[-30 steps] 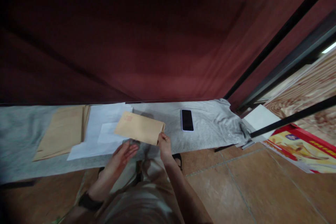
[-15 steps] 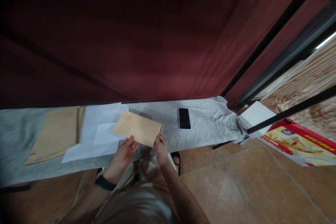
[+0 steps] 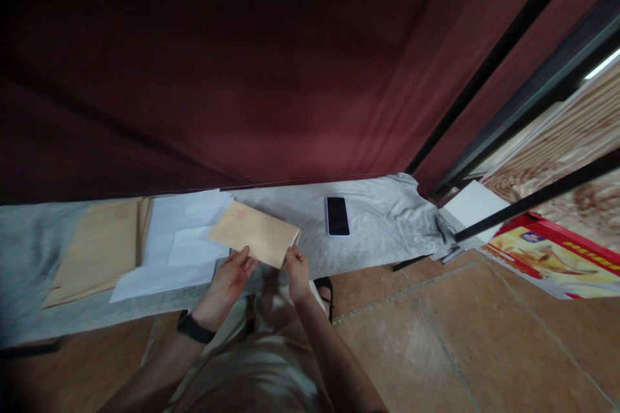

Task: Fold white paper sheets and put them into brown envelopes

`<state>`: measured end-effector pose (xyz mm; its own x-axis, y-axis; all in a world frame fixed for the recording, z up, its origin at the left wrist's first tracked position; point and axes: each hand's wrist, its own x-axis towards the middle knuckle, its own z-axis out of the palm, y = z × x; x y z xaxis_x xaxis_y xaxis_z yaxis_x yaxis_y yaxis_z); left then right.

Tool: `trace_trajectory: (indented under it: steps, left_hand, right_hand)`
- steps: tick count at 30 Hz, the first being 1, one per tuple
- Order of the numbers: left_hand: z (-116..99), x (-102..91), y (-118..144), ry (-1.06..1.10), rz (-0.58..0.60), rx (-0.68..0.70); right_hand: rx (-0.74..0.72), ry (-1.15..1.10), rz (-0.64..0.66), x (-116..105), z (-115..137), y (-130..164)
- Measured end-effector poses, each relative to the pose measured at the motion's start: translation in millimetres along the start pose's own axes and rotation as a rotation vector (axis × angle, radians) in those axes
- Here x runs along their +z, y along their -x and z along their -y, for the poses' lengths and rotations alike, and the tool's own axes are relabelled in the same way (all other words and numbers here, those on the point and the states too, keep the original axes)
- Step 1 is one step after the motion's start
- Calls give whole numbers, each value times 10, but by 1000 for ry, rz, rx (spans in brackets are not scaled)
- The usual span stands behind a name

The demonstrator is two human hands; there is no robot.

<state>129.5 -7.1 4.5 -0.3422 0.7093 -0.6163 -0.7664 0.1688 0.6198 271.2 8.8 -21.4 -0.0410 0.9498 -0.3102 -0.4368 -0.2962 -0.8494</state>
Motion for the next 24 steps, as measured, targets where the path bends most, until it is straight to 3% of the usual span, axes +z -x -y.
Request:
trace_trajectory:
  steps: [12,17,21,24]
  left_hand:
    - [134,6,-139,-188,40,32]
    - [72,38,-234,-256,40,86]
    - [-81,172,-384,-293,83,124]
    - [-175,278,-515,-325,123,167]
  right_hand:
    - [75,31,24,-149,-96,-131]
    - [76,102,51,-256,-93,-187]
    - [-23,303,-22,-448,-45,-225]
    - [-290,611,-36,-587,26,-226]
